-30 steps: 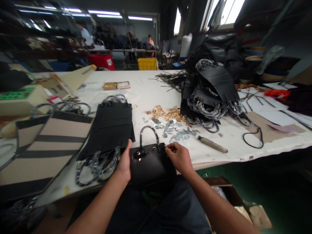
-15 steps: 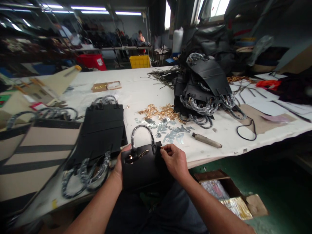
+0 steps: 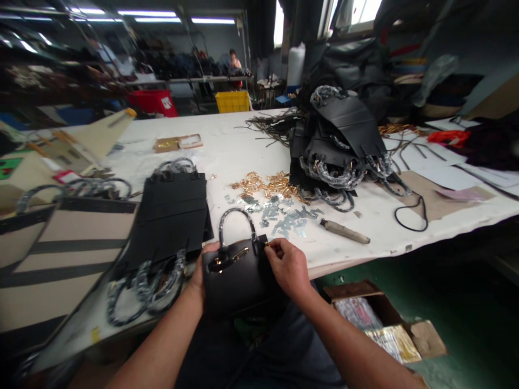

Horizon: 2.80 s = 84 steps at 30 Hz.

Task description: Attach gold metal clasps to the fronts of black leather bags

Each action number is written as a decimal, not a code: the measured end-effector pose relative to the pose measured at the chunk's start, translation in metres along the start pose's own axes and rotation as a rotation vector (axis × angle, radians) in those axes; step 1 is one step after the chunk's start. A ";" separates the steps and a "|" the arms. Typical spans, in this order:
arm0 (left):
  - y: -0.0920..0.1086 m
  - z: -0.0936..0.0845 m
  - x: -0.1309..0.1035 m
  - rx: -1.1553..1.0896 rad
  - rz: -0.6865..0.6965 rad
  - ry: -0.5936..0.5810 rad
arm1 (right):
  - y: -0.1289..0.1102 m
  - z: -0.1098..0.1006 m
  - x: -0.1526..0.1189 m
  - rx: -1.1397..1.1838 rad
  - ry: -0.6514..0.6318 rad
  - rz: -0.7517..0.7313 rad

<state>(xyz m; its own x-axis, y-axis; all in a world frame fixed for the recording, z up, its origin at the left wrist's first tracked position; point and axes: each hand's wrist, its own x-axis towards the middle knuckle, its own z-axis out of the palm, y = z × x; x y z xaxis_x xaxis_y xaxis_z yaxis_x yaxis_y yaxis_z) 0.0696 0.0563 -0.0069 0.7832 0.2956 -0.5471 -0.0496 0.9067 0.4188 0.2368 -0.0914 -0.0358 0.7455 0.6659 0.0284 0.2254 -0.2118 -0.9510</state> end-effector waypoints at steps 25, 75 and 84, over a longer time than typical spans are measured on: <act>-0.001 -0.011 0.017 0.006 0.046 -0.084 | 0.005 -0.005 -0.005 0.282 0.002 0.057; 0.001 0.004 0.008 0.046 -0.031 -0.180 | -0.021 -0.025 0.020 -0.183 -0.327 -0.096; 0.001 0.000 0.013 0.034 -0.050 -0.225 | -0.026 -0.030 0.019 -0.183 -0.386 -0.112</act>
<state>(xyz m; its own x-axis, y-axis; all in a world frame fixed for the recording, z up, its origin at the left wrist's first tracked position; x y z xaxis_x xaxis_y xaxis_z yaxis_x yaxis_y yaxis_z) 0.0796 0.0609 -0.0130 0.9027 0.1728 -0.3941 0.0105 0.9067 0.4216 0.2640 -0.0942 -0.0016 0.4295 0.9028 -0.0221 0.4246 -0.2235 -0.8773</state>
